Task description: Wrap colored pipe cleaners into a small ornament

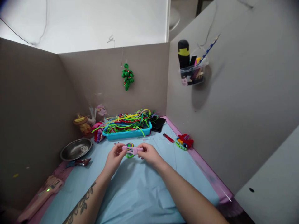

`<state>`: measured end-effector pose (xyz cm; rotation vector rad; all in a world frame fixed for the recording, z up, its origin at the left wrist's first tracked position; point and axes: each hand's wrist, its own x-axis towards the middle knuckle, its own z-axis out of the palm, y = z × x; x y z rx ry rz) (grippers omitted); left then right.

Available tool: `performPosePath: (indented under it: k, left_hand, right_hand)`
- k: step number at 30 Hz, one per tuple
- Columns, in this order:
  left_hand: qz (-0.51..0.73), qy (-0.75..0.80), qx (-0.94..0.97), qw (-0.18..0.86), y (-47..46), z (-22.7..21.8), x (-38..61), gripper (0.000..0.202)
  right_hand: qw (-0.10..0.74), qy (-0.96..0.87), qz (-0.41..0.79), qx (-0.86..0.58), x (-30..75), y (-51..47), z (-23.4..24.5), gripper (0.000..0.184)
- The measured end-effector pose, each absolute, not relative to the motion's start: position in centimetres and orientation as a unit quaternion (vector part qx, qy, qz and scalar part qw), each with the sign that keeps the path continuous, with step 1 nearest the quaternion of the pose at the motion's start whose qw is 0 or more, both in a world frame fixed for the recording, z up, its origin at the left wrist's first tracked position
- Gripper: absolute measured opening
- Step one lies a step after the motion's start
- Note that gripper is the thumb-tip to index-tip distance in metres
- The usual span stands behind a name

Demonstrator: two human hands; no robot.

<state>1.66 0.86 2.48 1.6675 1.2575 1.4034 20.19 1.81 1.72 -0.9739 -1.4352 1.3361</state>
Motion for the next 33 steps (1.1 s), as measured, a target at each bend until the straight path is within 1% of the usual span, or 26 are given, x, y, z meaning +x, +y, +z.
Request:
performPosePath:
  k: [2,3,4,6,8,13,20,22,27,33]
  left_hand:
    - [0.534,0.486,0.671,0.168,0.4,2.6,1.9,0.022]
    - [0.520,0.482,0.697,0.113,0.1,2.6,2.0,0.018]
    - [0.495,0.473,0.725,0.079,-0.2,2.5,2.2,0.013]
    - [0.457,0.461,0.759,0.052,-0.4,2.3,2.4,0.009]
    - [0.452,0.466,0.758,0.057,-0.4,1.9,2.6,0.013]
    - [0.449,0.471,0.744,0.151,0.3,1.3,2.5,0.017]
    - [0.424,0.442,0.777,0.146,0.2,1.4,2.3,0.020]
    - [0.424,0.442,0.776,0.151,0.2,1.4,2.3,0.020]
    - [0.435,0.436,0.761,0.203,0.4,1.3,2.1,0.019]
    - [0.409,0.436,0.788,0.146,0.4,1.2,2.1,0.018]
  right_hand:
    - [0.469,-0.579,0.528,-0.408,19.9,1.6,1.8,0.017]
    - [0.475,-0.579,0.518,-0.412,19.7,1.4,1.9,0.016]
    - [0.483,-0.580,0.510,-0.413,19.5,1.3,1.9,0.014]
    - [0.492,-0.581,0.504,-0.409,19.2,1.0,2.0,0.012]
    - [0.489,-0.581,0.512,-0.402,19.0,0.9,1.9,0.010]
    - [0.470,-0.610,0.498,-0.398,19.0,0.9,1.7,0.008]
    - [0.460,-0.664,0.409,-0.425,18.9,0.4,1.9,0.007]
    - [0.455,-0.673,0.399,-0.425,18.8,0.2,2.1,0.007]
    - [0.453,-0.675,0.404,-0.421,18.9,0.1,2.3,0.008]
    - [0.443,-0.682,0.401,-0.421,19.0,0.1,2.3,0.009]
